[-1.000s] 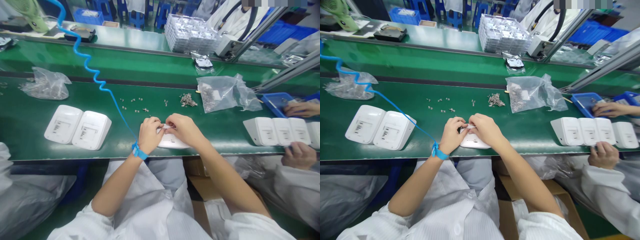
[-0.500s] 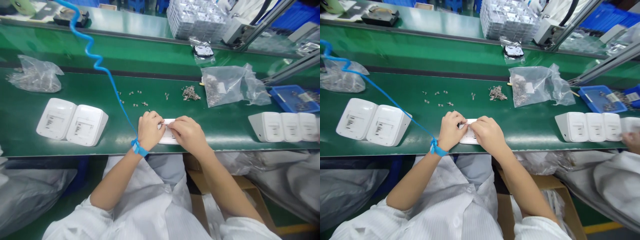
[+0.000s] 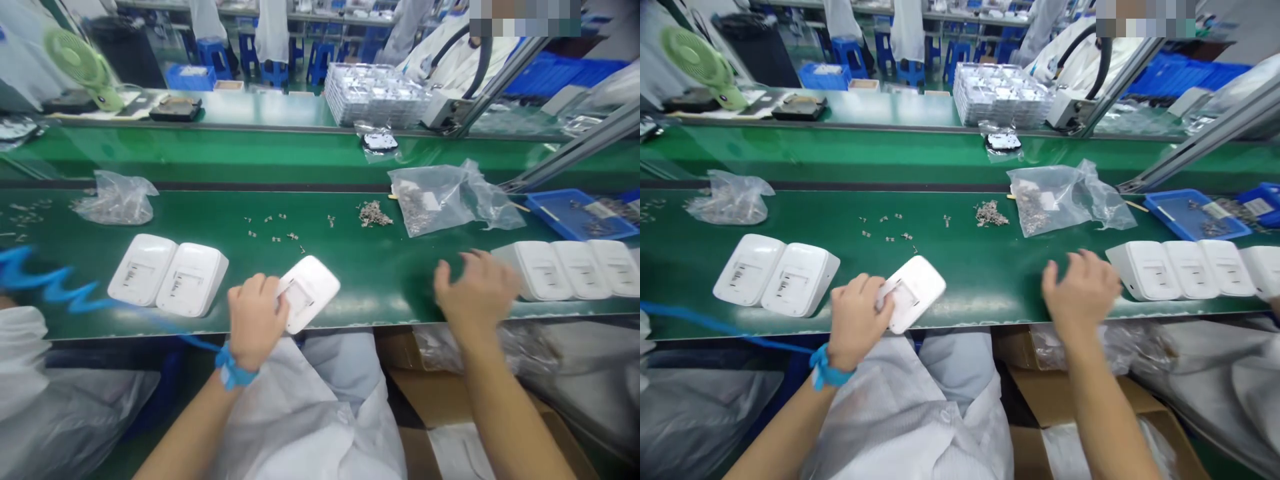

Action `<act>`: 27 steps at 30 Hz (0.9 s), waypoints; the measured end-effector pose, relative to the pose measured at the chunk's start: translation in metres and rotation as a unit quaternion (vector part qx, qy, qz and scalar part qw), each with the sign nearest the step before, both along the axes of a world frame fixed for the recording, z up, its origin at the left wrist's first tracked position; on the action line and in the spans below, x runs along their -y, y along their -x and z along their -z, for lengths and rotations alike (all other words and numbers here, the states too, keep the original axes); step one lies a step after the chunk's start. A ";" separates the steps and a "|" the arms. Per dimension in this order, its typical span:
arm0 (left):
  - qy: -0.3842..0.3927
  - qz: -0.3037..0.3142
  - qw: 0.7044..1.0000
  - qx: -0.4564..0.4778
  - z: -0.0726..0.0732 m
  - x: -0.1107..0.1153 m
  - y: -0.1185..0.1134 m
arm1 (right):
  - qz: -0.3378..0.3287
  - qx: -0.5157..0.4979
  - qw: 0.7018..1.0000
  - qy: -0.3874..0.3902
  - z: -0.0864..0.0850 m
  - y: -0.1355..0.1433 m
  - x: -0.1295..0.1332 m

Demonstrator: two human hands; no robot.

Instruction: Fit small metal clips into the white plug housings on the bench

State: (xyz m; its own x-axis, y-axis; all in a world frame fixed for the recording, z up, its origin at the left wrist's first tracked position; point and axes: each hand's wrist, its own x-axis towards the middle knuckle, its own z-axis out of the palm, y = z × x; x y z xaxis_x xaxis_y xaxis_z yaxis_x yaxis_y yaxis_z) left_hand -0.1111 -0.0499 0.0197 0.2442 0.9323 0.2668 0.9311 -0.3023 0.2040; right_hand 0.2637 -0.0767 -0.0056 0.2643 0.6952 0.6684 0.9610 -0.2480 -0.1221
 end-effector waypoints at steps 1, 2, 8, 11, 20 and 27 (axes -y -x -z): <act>-0.008 -0.028 0.999 -0.020 -0.001 0.006 0.013 | 0.062 0.004 0.998 -0.003 0.004 -0.026 0.005; -0.014 -0.053 0.998 -0.043 -0.002 0.010 0.025 | 0.107 -0.013 0.994 0.020 0.007 -0.050 0.009; -0.043 -0.161 0.979 -0.120 -0.009 0.005 0.061 | 0.193 -0.089 0.975 0.064 0.021 -0.086 0.020; -0.084 -0.203 0.972 -0.078 -0.012 0.001 0.049 | 0.089 -0.046 0.995 0.020 0.021 -0.036 0.021; 0.070 0.193 0.969 0.139 0.011 -0.001 -0.070 | -0.306 -0.147 0.932 0.125 -0.041 0.117 -0.028; 0.114 0.164 0.964 0.176 0.019 -0.010 -0.067 | -0.270 -0.057 0.919 0.281 -0.041 0.129 -0.170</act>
